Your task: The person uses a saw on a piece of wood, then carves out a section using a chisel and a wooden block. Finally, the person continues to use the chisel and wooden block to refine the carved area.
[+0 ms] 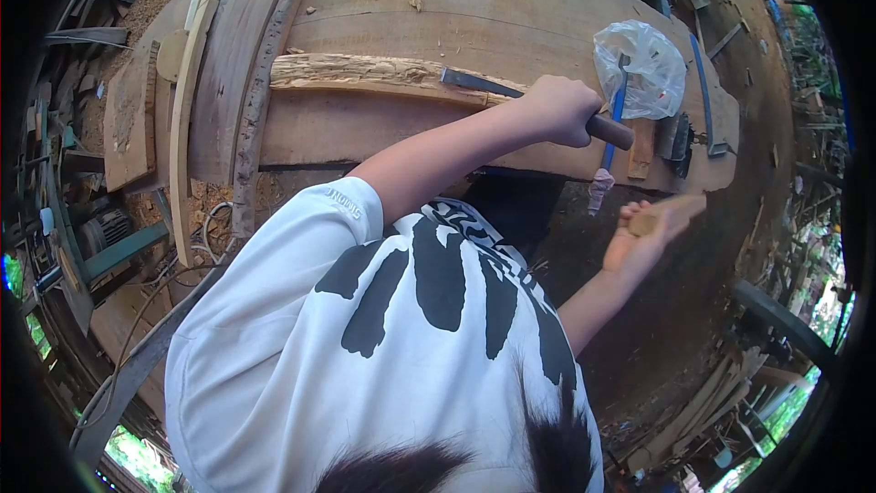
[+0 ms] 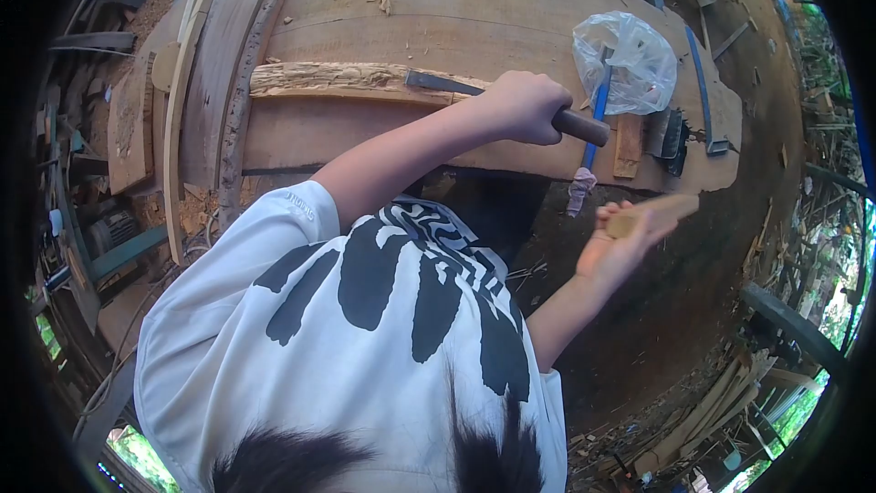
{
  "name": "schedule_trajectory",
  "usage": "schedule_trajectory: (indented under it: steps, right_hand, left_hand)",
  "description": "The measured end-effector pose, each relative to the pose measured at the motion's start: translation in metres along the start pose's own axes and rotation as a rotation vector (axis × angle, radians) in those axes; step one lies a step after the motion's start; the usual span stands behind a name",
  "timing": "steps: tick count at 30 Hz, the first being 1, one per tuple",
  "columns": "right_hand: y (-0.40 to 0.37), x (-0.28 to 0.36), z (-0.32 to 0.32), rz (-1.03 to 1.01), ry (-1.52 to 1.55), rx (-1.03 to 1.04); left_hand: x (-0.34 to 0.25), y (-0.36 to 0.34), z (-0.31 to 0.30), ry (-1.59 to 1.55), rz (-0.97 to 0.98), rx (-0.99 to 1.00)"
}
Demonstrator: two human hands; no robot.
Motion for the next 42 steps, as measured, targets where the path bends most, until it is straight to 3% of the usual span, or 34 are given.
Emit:
schedule_trajectory:
  steps: [1,3,5,7,9,11,17,29,33,35,36,39,41,42]
  right_hand:
    - [-0.006,-0.003,0.012,0.038,-0.041,0.017]
    - [-0.043,0.0,0.042,0.098,-0.286,0.394]
    - [-0.035,0.012,0.028,0.147,-0.211,0.371]
    - [-0.015,0.017,0.003,0.152,0.011,0.199]
    - [-0.007,0.021,-0.007,-0.026,0.05,0.012]
    - [-0.006,0.027,-0.017,-0.067,0.064,-0.029]
    - [-0.014,0.022,-0.029,0.038,0.075,0.055]
    - [-0.015,0.028,-0.022,0.023,0.041,0.146]
    - [-0.008,0.026,-0.01,-0.075,0.014,0.015]
    - [-0.004,0.012,-0.002,0.026,-0.259,-0.012]
    - [-0.015,0.019,0.006,0.118,-0.379,0.28]
    - [-0.016,0.04,0.003,0.137,-0.232,0.307]
    - [-0.001,0.032,0.002,0.102,-0.114,0.193]
    - [0.001,0.023,0.017,-0.009,-0.063,0.015]
  left_hand:
    - [0.002,0.001,0.0,0.004,0.003,-0.002]
    - [0.007,0.002,0.003,0.071,-0.026,0.012]
    - [0.011,0.001,0.002,0.052,-0.024,-0.006]
    - [0.008,-0.003,-0.003,0.035,-0.03,-0.028]
    - [-0.008,-0.006,-0.006,-0.018,0.035,-0.062]
    - [-0.017,-0.004,-0.006,-0.025,0.053,-0.061]
    - [-0.021,0.005,-0.002,-0.038,0.117,-0.078]
    - [-0.006,0.012,0.007,-0.036,0.082,-0.052]
    - [-0.005,0.014,0.011,-0.025,0.075,-0.028]
    - [-0.006,0.013,0.011,-0.023,0.069,-0.023]
    - [-0.005,0.012,0.01,-0.002,0.046,-0.002]
    - [-0.002,0.009,0.005,0.01,0.017,0.011]
    - [0.001,0.007,0.003,0.001,0.009,0.0]
    - [0.0,0.007,0.004,-0.004,0.022,-0.017]
Point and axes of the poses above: each hand's wrist, its own y-axis towards the middle knuckle, its own z-axis out of the palm, x = y × z, the point moved 1 cm from there along y, towards the middle knuckle, and after that the axes turned 13 degrees about z, right-handed, at the moved point
